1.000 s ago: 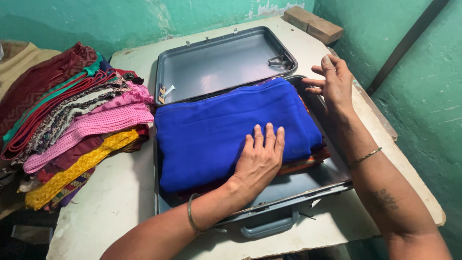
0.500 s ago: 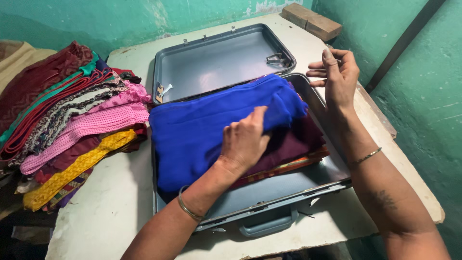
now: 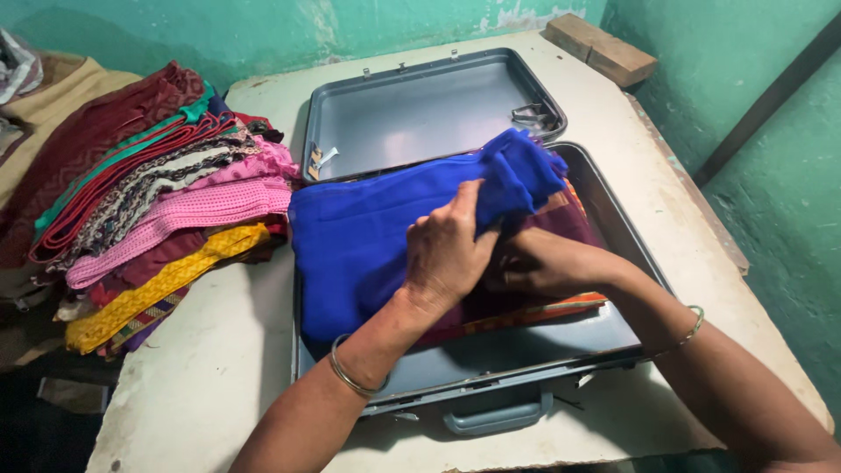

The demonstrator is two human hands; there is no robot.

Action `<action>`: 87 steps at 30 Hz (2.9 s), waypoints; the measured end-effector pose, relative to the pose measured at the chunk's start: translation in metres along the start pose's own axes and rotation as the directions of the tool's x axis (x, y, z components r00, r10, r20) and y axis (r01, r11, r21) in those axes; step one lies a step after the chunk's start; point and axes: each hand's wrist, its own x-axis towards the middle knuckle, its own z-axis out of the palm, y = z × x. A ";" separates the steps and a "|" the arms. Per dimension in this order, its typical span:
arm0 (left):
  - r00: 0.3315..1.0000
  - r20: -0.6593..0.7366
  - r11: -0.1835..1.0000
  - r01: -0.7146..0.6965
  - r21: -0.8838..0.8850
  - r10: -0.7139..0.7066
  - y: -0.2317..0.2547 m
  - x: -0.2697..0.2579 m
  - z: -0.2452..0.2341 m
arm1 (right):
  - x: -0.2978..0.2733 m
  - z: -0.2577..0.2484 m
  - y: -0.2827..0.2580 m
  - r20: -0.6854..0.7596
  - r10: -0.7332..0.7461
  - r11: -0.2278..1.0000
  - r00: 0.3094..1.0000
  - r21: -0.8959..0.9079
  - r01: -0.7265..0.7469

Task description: The person packs clothes into a suitcase by hand, starting with a blue garment which they fold and smooth down before placing a red patterned garment on top and smoothing it as well.

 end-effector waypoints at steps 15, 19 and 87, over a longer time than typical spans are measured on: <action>0.878 0.364 0.949 -0.308 -0.069 0.312 -0.005 -0.036 0.045 | -0.011 -0.018 0.058 -0.064 0.617 0.197 0.785 0.978 -0.075; 0.882 0.394 0.965 -0.217 -0.144 0.257 -0.024 -0.031 0.047 | -0.016 -0.018 0.041 -0.158 0.461 0.298 0.873 0.954 0.015; 0.973 0.190 0.804 -0.214 0.555 0.128 -0.204 -0.097 -0.020 | -0.012 -0.051 0.100 -0.227 0.595 0.640 0.771 0.714 -0.284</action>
